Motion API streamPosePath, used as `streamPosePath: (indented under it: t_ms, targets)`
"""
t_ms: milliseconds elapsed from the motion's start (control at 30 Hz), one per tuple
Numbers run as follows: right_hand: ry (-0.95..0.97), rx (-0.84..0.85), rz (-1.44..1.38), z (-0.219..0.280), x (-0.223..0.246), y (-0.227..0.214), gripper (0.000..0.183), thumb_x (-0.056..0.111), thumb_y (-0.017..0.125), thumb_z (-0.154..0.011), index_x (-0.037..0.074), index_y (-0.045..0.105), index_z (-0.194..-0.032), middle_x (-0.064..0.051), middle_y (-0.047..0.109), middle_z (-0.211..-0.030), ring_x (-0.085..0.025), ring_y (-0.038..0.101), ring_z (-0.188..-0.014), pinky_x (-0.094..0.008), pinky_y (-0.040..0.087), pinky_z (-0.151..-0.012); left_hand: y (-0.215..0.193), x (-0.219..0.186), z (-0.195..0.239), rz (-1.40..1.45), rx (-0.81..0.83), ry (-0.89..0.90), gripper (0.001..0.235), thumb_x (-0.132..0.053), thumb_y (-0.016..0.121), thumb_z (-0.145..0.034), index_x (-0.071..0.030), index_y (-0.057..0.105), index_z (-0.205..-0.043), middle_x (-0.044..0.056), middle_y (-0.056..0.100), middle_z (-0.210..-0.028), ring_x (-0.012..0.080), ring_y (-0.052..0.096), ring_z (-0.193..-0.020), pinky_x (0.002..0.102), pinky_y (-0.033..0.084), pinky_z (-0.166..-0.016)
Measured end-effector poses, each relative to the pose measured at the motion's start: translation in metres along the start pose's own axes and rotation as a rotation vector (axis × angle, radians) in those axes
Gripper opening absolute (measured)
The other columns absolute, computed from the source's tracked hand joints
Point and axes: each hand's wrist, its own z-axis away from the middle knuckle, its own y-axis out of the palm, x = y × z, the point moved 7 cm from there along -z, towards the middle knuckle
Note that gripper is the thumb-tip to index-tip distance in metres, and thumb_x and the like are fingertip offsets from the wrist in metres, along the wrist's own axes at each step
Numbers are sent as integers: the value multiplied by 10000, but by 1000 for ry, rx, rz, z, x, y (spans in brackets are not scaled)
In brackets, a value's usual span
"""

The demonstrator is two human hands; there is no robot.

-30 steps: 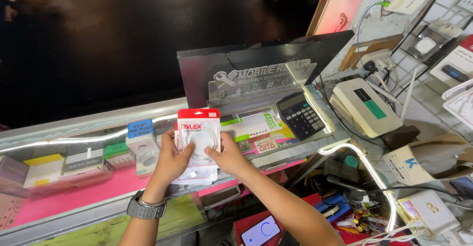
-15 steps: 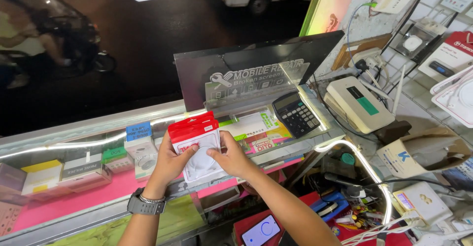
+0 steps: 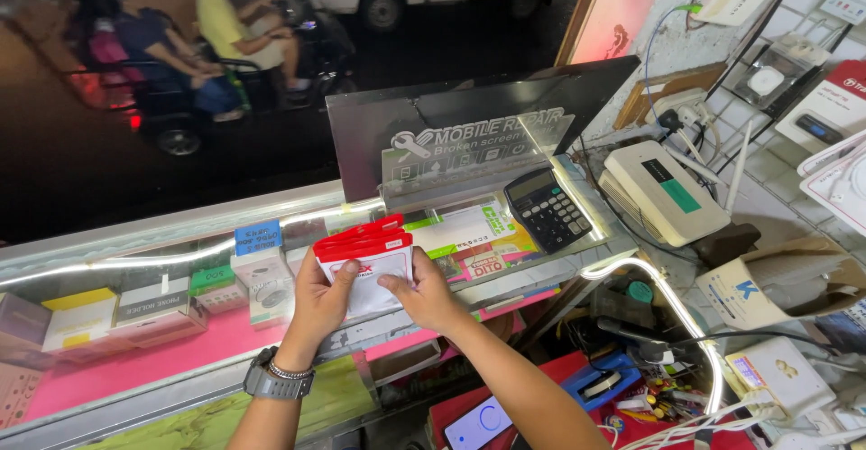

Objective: The person organizes packaged electronic accessories, specifically charging cables, in a retail setting. They pick up multiple packages from a glass counter, sort them by hand, and hang them on a wall display rack before returning to the counter to handle more items.

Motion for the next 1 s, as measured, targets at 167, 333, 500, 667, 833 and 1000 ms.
streamPosePath:
  t_ms: [167, 333, 500, 667, 833, 1000]
  targets:
    - [-130, 55, 92, -2, 10, -4, 335, 201, 782, -936, 23, 623, -1170, -177, 734, -1016, -320, 727, -1012, -434, 567, -886, -6, 16, -3, 36, 58, 82, 380, -112, 787, -886, -44, 646, -1232, 201, 734, -1101, 331, 725, -1019, 474, 560, -953]
    - [-184, 71, 115, 2, 16, -8, 357, 193, 760, -952, 19, 579, -1206, -181, 713, -1067, -328, 705, -1075, -462, 552, -938, 3, 10, 3, 13, 67, 138, 439, -114, 857, -823, -31, 630, -1189, 159, 720, -1122, 250, 690, -1071, 451, 538, -969]
    - [-127, 116, 101, 6, 17, -5, 381, 213, 714, -988, 18, 538, -1263, -178, 688, -1130, -342, 677, -1135, -489, 527, -997, 6, 18, 2, 69, 75, 101, 468, -112, 875, -805, -22, 626, -1191, 142, 718, -1117, 211, 670, -1057, 429, 537, -969]
    - [-50, 155, -23, 0, 2, -1, 328, 163, 696, -994, 23, 581, -1268, -134, 714, -1147, -223, 657, -1151, -451, 515, -1030, 4, 26, -1, 47, 66, 31, 490, -203, 867, -822, -44, 627, -1219, 128, 743, -1058, 174, 671, -988, 408, 552, -926]
    - [-27, 125, -67, -6, -13, -5, 347, 141, 706, -982, 4, 591, -1279, -139, 723, -1157, -212, 644, -1159, -458, 509, -1044, 3, 15, -6, 75, 63, 0, 466, -432, 667, -931, -78, 615, -1230, 108, 726, -1073, 170, 658, -988, 406, 546, -930]
    - [43, 86, -142, -8, -13, -21, 307, 90, 703, -977, 18, 633, -1268, -93, 741, -1124, -142, 620, -1115, -394, 533, -997, 6, 2, -3, 71, 28, -53, 391, -357, 396, -1117, -74, 619, -1269, 73, 704, -1103, 140, 624, -1070, 398, 513, -999]
